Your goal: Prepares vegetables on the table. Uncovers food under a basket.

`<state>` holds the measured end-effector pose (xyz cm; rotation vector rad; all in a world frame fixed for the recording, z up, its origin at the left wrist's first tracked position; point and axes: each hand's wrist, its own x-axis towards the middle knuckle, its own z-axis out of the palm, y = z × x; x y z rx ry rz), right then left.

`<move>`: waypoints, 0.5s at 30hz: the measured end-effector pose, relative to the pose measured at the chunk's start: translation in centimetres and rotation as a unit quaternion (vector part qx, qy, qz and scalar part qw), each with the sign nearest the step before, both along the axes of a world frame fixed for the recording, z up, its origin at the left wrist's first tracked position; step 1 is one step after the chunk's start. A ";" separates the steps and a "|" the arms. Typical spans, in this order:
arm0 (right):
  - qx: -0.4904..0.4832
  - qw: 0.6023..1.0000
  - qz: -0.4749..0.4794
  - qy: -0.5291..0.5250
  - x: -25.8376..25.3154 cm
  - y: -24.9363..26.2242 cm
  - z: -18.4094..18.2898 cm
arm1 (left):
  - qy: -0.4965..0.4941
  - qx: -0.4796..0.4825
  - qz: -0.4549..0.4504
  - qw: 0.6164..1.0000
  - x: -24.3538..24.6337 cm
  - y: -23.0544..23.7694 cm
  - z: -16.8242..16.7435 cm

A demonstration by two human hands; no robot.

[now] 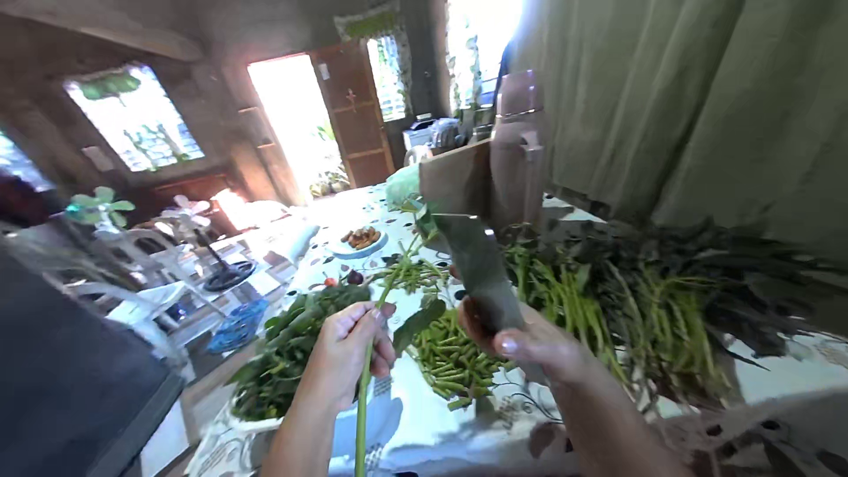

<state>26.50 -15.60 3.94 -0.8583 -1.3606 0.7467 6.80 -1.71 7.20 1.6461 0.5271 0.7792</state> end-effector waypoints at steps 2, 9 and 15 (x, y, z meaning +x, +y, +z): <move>-0.076 0.997 0.008 -0.034 -1.3 2.6 1.5 | -0.003 -0.027 0.014 1.000 -2.1 0.5 -1.0; -0.166 0.977 0.062 -0.118 -5.5 9.3 4.1 | -0.055 -0.073 0.054 0.994 -7.1 1.8 -2.5; -0.219 0.963 0.081 -0.135 -8.3 11.7 4.4 | -0.095 -0.102 0.057 0.989 -9.4 2.6 -3.6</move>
